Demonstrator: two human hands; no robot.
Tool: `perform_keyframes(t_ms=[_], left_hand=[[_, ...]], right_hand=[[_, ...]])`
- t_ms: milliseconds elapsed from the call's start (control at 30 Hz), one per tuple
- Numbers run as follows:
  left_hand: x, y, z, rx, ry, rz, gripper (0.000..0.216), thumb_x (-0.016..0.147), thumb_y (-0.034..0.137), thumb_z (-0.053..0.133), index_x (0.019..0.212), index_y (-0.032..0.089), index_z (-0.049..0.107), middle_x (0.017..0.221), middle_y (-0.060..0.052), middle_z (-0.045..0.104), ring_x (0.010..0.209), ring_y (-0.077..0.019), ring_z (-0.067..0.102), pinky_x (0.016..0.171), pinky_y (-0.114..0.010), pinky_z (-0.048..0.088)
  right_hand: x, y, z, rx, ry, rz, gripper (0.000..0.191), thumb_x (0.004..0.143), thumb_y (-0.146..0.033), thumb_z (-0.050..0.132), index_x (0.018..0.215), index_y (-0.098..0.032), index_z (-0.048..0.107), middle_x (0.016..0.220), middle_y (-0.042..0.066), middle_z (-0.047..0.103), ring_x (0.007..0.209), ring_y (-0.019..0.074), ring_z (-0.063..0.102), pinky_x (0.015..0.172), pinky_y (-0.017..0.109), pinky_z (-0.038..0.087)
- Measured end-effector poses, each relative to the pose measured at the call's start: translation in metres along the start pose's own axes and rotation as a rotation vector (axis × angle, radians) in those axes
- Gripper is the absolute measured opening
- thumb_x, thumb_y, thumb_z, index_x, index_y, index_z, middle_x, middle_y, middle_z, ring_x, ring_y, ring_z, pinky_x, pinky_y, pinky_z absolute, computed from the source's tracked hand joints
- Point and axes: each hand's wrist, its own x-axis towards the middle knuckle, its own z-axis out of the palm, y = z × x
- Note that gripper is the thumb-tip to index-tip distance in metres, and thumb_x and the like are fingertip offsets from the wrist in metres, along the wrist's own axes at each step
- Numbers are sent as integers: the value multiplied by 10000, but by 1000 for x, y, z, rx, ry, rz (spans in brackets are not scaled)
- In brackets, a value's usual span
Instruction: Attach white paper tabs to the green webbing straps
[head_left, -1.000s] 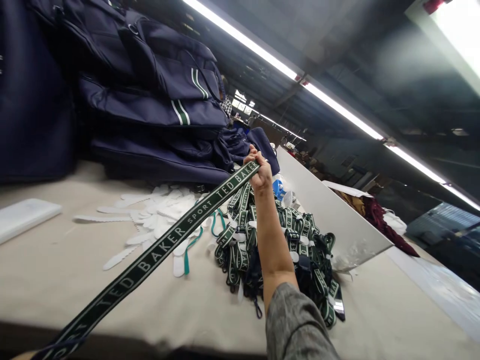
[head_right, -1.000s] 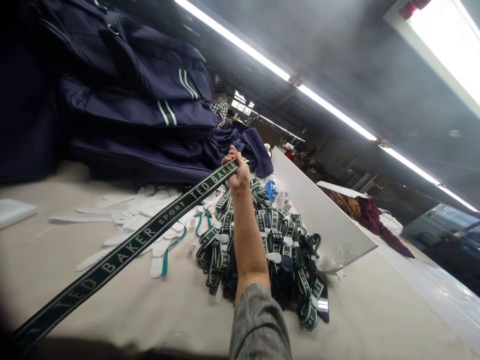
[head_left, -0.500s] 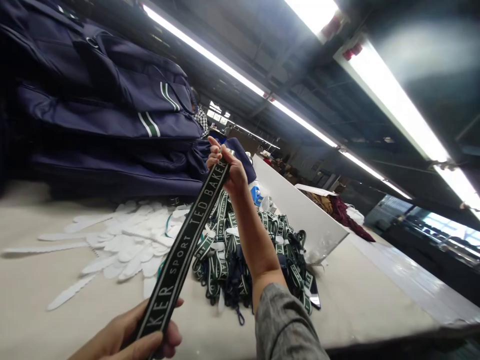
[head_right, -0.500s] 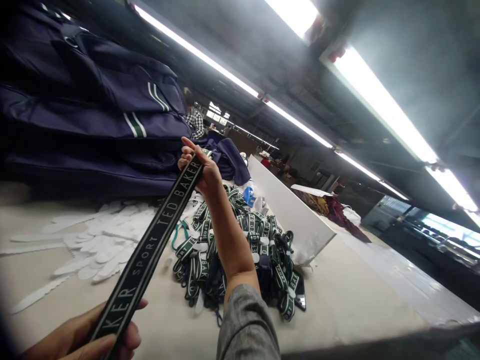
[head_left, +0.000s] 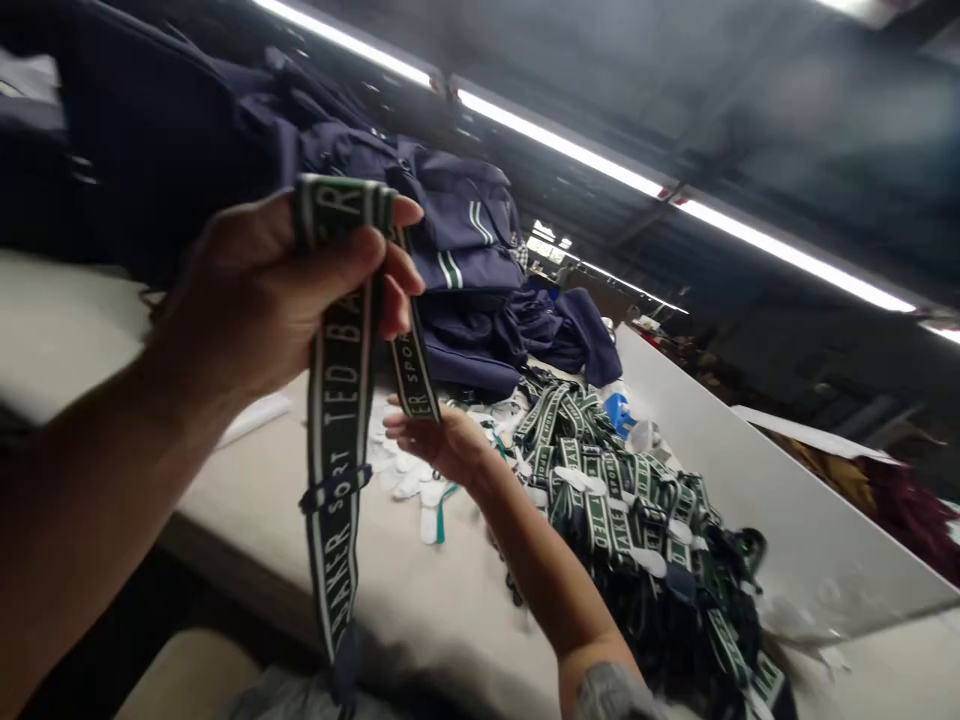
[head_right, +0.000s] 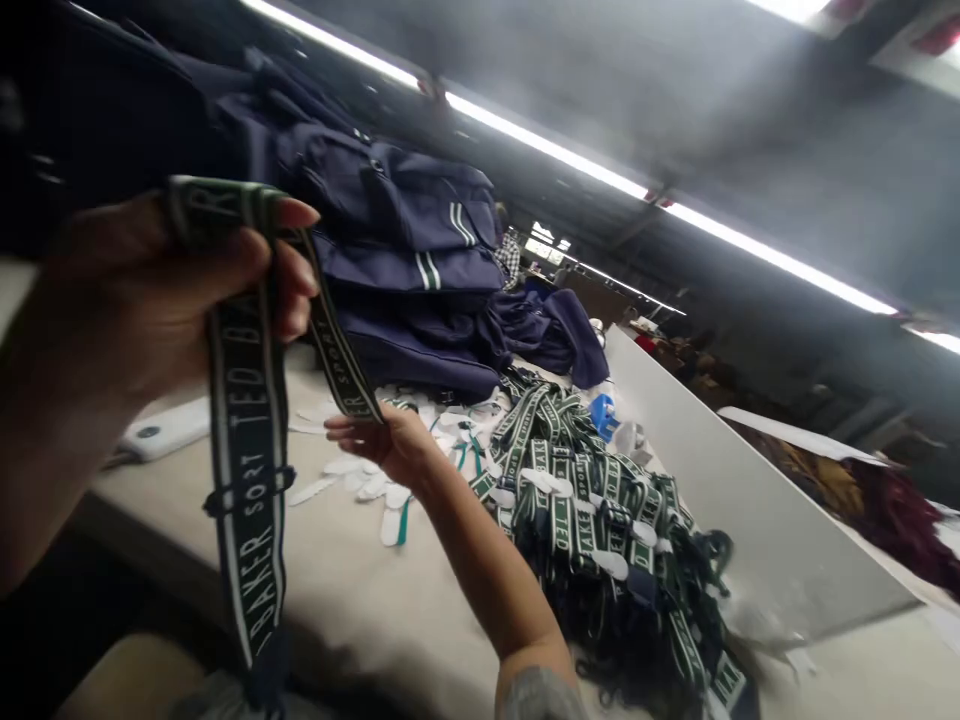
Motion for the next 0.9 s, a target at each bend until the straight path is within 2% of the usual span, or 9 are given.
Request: perform_keyframes(t_ms=[167, 333, 400, 500, 533, 600, 667, 733, 900], left_hand=[[21, 2, -5, 113, -73, 32, 194, 965, 104, 573, 1130, 31, 644, 808, -67, 705, 582, -128, 672, 514, -217, 561], [19, 21, -11, 80, -49, -37, 235, 1013, 163, 502, 1150, 7, 613, 769, -83, 720, 549, -142, 684, 467, -204, 544], [22, 28, -13, 91, -46, -61, 251, 1027, 183, 476, 1151, 7, 605, 743, -82, 722, 535, -148, 686, 453, -196, 533], [28, 31, -13, 113, -76, -137, 264, 1034, 213, 466, 1096, 4, 615, 701, -77, 717, 493, -152, 675, 431, -200, 526], [29, 31, -12, 117, -88, -166, 264, 1034, 216, 465, 1077, 3, 615, 692, -73, 715, 478, -149, 668, 430, -204, 527], [32, 28, -8, 115, -103, -221, 256, 1036, 209, 453, 1060, 4, 606, 686, -59, 712, 469, -140, 662, 442, -214, 536], [34, 24, -7, 117, -99, -261, 246, 1040, 188, 431, 1052, 4, 594, 680, -44, 708, 479, -129, 663, 457, -208, 534], [36, 23, -12, 127, -101, -278, 256, 1043, 189, 417, 1025, 1, 590, 653, -28, 694, 462, -111, 645, 439, -179, 502], [38, 17, -40, 52, -114, -385, 344, 1060, 254, 389, 1024, -30, 580, 599, 16, 631, 374, -20, 542, 403, -83, 388]], right_hand=[[13, 59, 34, 23, -191, 153, 225, 883, -230, 490, 881, -132, 693, 719, 43, 703, 609, 118, 639, 604, 202, 515], [20, 55, 26, -394, -404, 284, 759, 935, -702, 277, 793, -89, 699, 641, 114, 681, 510, 177, 626, 464, 253, 465], [18, 41, 18, -557, -317, 103, 842, 881, -810, 295, 689, -88, 682, 560, 101, 641, 440, 149, 570, 420, 224, 389], [14, 18, 20, -538, -15, -474, 643, 877, -719, 514, 725, -117, 683, 635, 57, 655, 536, 116, 571, 506, 206, 419], [14, 11, 27, -476, 5, -640, 541, 873, -661, 584, 840, -134, 703, 778, 65, 701, 677, 134, 629, 605, 213, 473], [15, 2, 45, -329, -156, -820, 489, 847, -584, 676, 1160, -209, 659, 1145, 66, 691, 1044, 180, 641, 863, 262, 504], [18, 0, 65, -205, -405, -791, 654, 810, -599, 707, 1347, -265, 541, 1287, 56, 632, 1196, 212, 587, 976, 320, 481], [21, 5, 79, -149, -571, -660, 710, 757, -609, 750, 1339, -264, 534, 1210, 56, 664, 1129, 231, 625, 933, 343, 511], [26, 31, 84, -125, -656, -395, 636, 638, -501, 871, 1150, -223, 617, 1108, 62, 704, 986, 239, 671, 872, 354, 539]])
